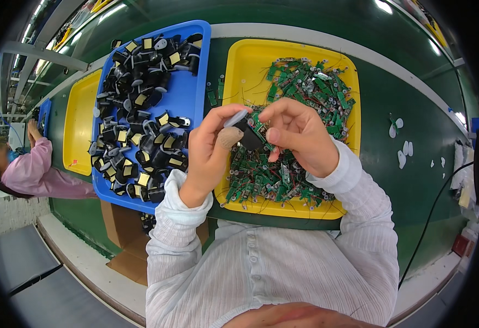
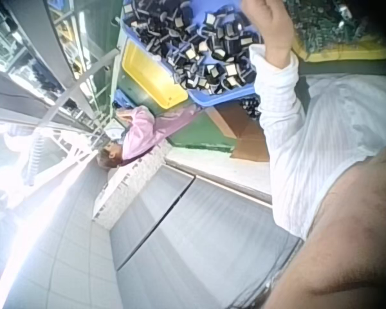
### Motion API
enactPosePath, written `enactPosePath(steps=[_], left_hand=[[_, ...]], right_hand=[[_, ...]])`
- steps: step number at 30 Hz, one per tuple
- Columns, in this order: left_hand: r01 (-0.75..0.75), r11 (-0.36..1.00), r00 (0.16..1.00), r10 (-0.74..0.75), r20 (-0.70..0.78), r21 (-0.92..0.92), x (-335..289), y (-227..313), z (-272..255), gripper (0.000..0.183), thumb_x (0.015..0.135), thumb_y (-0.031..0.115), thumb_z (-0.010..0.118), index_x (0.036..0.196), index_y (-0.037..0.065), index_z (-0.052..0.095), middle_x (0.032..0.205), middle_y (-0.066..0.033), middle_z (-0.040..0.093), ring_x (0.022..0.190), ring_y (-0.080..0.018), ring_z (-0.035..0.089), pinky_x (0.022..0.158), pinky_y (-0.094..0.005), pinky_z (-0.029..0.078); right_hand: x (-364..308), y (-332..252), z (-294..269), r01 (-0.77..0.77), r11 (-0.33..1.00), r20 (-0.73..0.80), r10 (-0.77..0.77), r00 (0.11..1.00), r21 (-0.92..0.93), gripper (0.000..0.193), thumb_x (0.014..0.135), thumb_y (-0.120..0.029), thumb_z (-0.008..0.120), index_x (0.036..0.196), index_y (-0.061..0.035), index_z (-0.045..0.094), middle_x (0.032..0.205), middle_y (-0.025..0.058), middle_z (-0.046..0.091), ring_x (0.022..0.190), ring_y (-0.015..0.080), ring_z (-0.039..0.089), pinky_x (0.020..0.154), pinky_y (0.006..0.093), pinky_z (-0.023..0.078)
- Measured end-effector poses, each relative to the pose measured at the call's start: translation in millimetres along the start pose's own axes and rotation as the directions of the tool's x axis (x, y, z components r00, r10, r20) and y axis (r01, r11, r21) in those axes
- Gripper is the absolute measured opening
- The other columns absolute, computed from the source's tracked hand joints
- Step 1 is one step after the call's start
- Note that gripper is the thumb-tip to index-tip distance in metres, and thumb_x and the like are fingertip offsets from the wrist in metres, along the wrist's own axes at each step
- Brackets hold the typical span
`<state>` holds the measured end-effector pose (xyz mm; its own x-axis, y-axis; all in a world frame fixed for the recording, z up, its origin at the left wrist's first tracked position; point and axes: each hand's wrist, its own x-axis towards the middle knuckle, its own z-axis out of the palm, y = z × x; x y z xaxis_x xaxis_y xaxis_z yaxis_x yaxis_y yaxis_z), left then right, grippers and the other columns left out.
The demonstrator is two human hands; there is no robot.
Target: The person repeatedly picks small black plastic housings from a blue tray and green circuit boards from a yellow tray, then inserts the boards into the housings by hand. The assembled units are placed back into the blue tray. The process is continuous and repetitive throughout the clip.
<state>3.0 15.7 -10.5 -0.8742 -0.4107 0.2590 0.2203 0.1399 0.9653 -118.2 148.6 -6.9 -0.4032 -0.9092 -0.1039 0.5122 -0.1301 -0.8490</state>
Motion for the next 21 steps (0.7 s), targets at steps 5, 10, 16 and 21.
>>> enactPosePath(steps=[5, 10, 16, 21], left_hand=[[-0.035, 0.992, 0.999, 0.04, -0.034, 0.123, 1, 2, 4, 0.024, 0.083, 0.006, 0.052, 0.106, -0.003, 0.053, 0.093, -0.0088, 0.06, 0.082, -0.012, 0.056, 0.073, -0.0226, 0.044], [-0.125, 0.924, 0.989, 0.147, -0.034, 0.362, 0, 6, 1, 0.026, 0.074, -0.001, 0.053, 0.1, -0.003, 0.057, 0.089, -0.0137, 0.061, 0.077, -0.0222, 0.059, 0.07, -0.0273, 0.046], [-0.17, 0.924, 0.985, 0.152, 0.08, 0.343, 8, 5, 1, 0.044, 0.072, 0.001, 0.047, 0.116, 0.002, 0.053, 0.097, -0.0131, 0.06, 0.087, -0.0244, 0.055, 0.08, -0.0328, 0.043], [-0.207, 0.909, 0.977, 0.211, 0.03, 0.361, 6, 9, 7, 0.048, 0.076, 0.008, 0.054, 0.123, 0.001, 0.048, 0.104, -0.0147, 0.058, 0.087, -0.0269, 0.054, 0.08, -0.0347, 0.042]], right_hand=[[-2, -4, -1, -0.054, 0.997, -0.012, 0.053, 0.999, -0.059, 0.02, 0.079, -0.011, 0.065, 0.092, 0.0007, 0.056, 0.066, 0.0002, 0.054, 0.059, 0.0079, 0.055, 0.054, 0.0205, 0.049], [1, -12, -1, -0.157, 0.975, 0.079, 0.171, 0.982, -0.159, 0.016, 0.081, -0.012, 0.062, 0.089, 0.0004, 0.054, 0.073, 0.0025, 0.054, 0.059, 0.0095, 0.055, 0.053, 0.021, 0.048], [-8, -5, 16, 0.199, 0.855, 0.009, -0.222, 0.975, -0.479, 0.005, 0.08, 0.004, 0.055, 0.081, 0.0026, 0.05, 0.078, 0.0039, 0.041, 0.064, 0.0101, 0.05, 0.052, 0.0226, 0.051], [-9, -10, 19, 0.263, 0.615, 0.06, -0.33, 0.942, -0.744, 0.007, 0.077, 0.004, 0.058, 0.077, 0.0037, 0.051, 0.075, 0.0083, 0.047, 0.061, 0.0131, 0.054, 0.05, 0.0228, 0.05]])
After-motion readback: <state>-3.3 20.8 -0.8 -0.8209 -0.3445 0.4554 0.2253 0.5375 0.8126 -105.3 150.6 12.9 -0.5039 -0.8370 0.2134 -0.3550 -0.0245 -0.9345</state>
